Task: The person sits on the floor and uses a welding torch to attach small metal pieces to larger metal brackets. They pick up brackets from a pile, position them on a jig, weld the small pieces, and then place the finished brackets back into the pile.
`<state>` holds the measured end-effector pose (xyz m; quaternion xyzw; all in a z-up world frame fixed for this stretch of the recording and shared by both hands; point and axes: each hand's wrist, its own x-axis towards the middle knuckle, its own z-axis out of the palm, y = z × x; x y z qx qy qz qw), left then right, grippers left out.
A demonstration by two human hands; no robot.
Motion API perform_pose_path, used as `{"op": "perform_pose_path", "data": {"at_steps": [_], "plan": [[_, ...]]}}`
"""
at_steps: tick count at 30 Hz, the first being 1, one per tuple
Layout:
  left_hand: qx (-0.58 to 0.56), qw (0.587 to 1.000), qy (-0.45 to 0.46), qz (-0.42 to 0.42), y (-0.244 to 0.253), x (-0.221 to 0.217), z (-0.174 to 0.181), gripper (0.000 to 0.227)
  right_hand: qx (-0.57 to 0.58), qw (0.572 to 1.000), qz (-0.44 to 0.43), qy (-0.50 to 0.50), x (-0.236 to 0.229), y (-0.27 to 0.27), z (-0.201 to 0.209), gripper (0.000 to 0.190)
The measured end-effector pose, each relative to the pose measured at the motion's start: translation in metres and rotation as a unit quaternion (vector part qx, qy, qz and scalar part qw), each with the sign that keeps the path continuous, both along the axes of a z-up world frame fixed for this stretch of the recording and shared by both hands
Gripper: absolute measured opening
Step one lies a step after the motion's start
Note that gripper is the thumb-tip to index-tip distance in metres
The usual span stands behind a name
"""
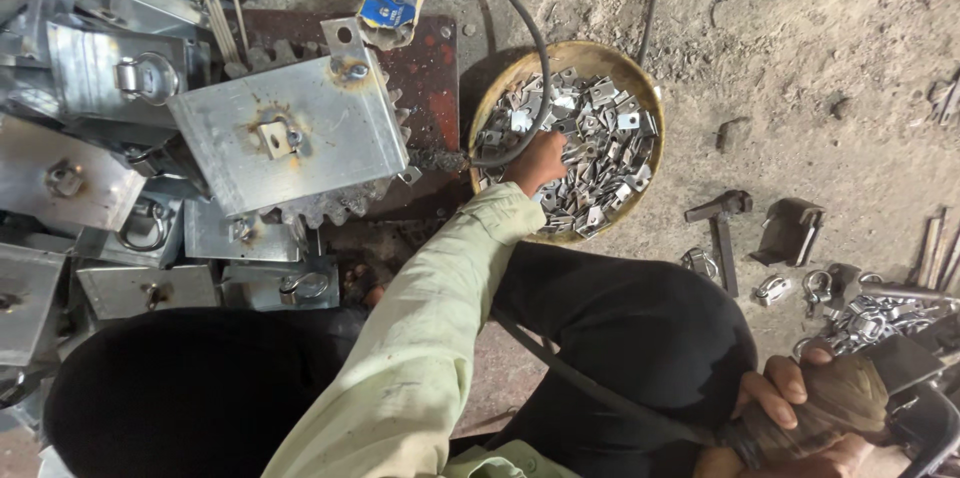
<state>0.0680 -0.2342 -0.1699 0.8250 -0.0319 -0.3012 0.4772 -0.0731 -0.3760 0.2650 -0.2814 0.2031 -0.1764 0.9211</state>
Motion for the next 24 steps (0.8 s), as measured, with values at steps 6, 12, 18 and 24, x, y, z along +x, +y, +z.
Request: {"op": "perform_pose_path", "data": {"at_steps": [6, 12, 18, 24], "plan": [[-0.279, 0.895, 0.301, 0.176, 0.01, 0.012, 0.076, 0.059, -0.162, 0.975, 0.016, 0.15, 0.022, 0.034, 0.044, 0.07], [-0.508, 0.708, 0.4, 0.282, 0.018, -0.014, 0.099, 0.054, -0.337, 0.931, -0.007, 0.142, 0.041, 0.066, 0.041, 0.077], [-0.525, 0.637, 0.305, 0.474, 0.109, -0.091, 0.088, 0.043, -0.273, 0.957, 0.025, 0.094, 0.037, 0.073, 0.038, 0.071], [-0.469, 0.426, 0.328, 0.7, 0.177, -0.117, 0.086, 0.036, -0.244, 0.967, 0.054, 0.058, 0.032, 0.083, 0.036, 0.065]]}}
